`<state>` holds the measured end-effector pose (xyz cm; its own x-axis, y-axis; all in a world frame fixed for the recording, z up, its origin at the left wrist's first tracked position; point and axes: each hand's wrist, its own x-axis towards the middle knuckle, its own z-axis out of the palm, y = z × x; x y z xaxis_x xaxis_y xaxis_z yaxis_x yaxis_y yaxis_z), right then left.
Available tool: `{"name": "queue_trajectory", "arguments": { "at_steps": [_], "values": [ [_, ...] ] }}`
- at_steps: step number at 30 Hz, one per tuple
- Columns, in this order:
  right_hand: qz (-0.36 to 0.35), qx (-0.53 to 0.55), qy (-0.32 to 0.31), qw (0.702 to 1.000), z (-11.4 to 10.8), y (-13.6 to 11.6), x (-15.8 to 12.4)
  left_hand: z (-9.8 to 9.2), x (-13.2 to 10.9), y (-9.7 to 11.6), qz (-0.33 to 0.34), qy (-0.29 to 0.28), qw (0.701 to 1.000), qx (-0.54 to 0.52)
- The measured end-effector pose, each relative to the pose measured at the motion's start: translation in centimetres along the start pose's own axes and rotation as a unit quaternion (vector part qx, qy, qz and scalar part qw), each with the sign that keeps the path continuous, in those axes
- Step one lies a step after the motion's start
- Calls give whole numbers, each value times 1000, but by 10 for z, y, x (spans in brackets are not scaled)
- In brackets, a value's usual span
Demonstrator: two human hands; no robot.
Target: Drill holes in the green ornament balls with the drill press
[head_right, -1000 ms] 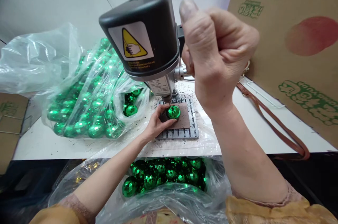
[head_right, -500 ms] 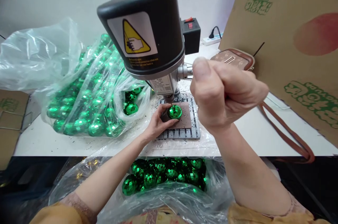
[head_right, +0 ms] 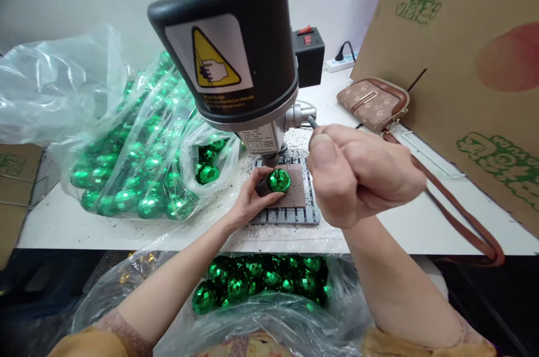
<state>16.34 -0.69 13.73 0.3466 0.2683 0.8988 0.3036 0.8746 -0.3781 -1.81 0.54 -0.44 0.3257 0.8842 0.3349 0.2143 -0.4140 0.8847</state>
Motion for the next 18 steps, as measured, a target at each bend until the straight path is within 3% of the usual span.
{"name": "queue_trajectory", "arguments": {
  "at_steps": [3,6,12,15,18],
  "values": [
    [-73,37,-12,997,-1,6,-2,0,0,-1,-3,3,1000,6],
    [-100,43,-35,993,-3,7,-2,0,-1,-2,-7,1,1000,8],
    [-92,77,-25,992,-2,14,-6,0,-1,-2,-13,-3,1000,5],
    [-121,89,-11,989,-1,20,-14,0,-1,-1,-19,-2,1000,-1],
    [-125,101,4,987,-1,14,-14,0,-2,-2,-21,2,1000,-2]
  ]
}}
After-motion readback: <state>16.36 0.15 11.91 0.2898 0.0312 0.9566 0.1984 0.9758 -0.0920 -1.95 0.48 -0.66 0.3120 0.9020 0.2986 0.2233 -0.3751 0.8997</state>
